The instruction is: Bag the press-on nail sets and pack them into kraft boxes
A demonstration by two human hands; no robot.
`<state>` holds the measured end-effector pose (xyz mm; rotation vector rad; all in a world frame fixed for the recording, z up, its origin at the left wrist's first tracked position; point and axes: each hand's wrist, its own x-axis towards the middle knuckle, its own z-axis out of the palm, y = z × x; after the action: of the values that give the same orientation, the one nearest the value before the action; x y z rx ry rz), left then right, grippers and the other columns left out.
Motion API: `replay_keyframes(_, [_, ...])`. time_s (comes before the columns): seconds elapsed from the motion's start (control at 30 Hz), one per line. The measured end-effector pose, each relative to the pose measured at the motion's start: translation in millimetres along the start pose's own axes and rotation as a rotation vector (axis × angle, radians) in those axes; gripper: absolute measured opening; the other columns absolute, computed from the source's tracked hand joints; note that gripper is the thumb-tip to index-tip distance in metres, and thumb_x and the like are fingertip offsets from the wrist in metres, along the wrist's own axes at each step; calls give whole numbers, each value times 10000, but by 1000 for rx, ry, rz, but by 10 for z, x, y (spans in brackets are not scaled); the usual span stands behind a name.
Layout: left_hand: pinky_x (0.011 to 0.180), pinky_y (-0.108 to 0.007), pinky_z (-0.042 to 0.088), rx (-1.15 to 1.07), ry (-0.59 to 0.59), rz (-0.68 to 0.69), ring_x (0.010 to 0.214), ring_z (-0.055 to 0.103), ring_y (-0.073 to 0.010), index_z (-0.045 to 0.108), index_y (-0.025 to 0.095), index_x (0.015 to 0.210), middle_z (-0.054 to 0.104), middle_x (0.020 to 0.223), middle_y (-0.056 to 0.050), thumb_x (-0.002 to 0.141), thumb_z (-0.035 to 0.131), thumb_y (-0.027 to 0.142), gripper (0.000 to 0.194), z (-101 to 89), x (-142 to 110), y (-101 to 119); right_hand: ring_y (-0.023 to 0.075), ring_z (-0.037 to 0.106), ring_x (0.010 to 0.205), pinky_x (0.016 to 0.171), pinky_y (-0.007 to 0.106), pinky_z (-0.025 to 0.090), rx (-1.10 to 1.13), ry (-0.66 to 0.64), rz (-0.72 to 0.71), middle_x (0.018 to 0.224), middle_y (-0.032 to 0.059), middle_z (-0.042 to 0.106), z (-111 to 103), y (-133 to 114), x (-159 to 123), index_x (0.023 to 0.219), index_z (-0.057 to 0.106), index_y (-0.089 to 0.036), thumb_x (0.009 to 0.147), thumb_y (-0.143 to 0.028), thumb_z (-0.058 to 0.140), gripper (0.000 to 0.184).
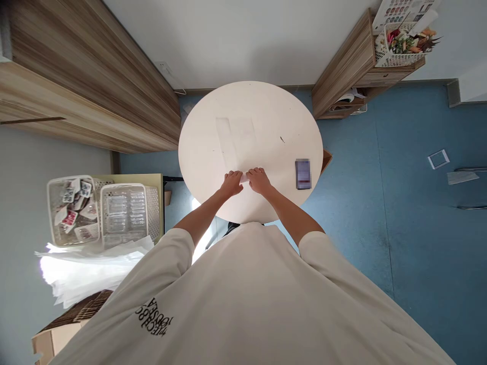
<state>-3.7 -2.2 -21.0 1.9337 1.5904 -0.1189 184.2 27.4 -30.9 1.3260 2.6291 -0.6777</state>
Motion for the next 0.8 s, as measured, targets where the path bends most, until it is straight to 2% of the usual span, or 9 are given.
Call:
replay_keyframes(0.1, [1089, -459, 405, -13, -34, -40, 1315, 562, -311, 614, 205, 1347, 578, 1494, -148, 934, 500, 87, 444, 29, -174, 46, 350, 585, 1257, 1139, 485, 322, 32, -43, -6, 1303, 163, 725, -13, -85, -166, 1408, 637, -168, 1006, -137, 490, 430])
replay_keyframes(0.2, [1094, -463, 402, -40, -103, -67, 1259, 622, -297, 641, 218, 1312, 675, 1341, -135, 980, 455, 130, 391, 105, -369, 64, 330, 617, 1230, 1147, 470, 319, 47, -108, -11, 1237, 152, 757, 31, -180, -369, 1372, 656, -158, 1052, -170, 417, 399])
replay_keyframes(0.3, [1123, -471, 380, -96, -159, -73, 1211, 670, -278, 570, 230, 1411, 746, 1236, -96, 982, 466, 156, 448, 180, -491, 33, 307, 647, 1202, 1126, 452, 346, 84, -179, 27, 1278, 135, 757, 77, -232, -473, 1420, 626, -176, 1062, -174, 381, 434])
replay_keyframes(0.4, [1150, -479, 373, -151, -177, -122, 1193, 694, -263, 503, 245, 1473, 771, 1194, -70, 986, 473, 185, 492, 203, -518, -20, 299, 669, 1186, 1093, 442, 380, 104, -243, 88, 1306, 131, 751, 76, -228, -430, 1475, 583, -202, 1072, -207, 374, 454])
replay_keyframes(0.5, [1169, -491, 390, -159, -95, -182, 1328, 637, -282, 436, 238, 1544, 679, 1429, -125, 991, 488, 226, 556, 179, -520, -42, 314, 674, 1178, 1075, 450, 397, 64, -263, 173, 1302, 155, 745, 48, -212, -313, 1504, 546, -193, 1080, -247, 368, 463])
replay_keyframes(0.6, [1233, -525, 342, -57, 66, -230, 1549, 430, -326, 377, 200, 1609, 418, 1691, -189, 957, 511, 175, 666, 160, -547, -9, 340, 655, 1192, 1062, 470, 414, 21, -253, 244, 1300, 186, 731, 47, -215, -223, 1500, 528, -171, 1075, -290, 387, 463])
replay_keyframes(0.7, [1297, -560, 248, 56, 119, -75, 1645, 251, -326, 431, 190, 1589, 297, 1762, -174, 905, 500, 83, 695, 190, -578, 64, 366, 621, 1233, 1061, 500, 431, 27, -198, 306, 1357, 213, 691, 90, -206, -231, 1493, 511, -167, 1048, -328, 456, 477])
replay_keyframes(0.8, [1295, -572, 267, 81, 48, 112, 1625, 296, -322, 469, 198, 1565, 358, 1735, -168, 873, 503, 58, 707, 272, -581, 153, 386, 607, 1244, 1043, 519, 457, 85, -73, 393, 1361, 236, 666, 166, -143, -354, 1479, 506, -176, 1002, -329, 543, 502])
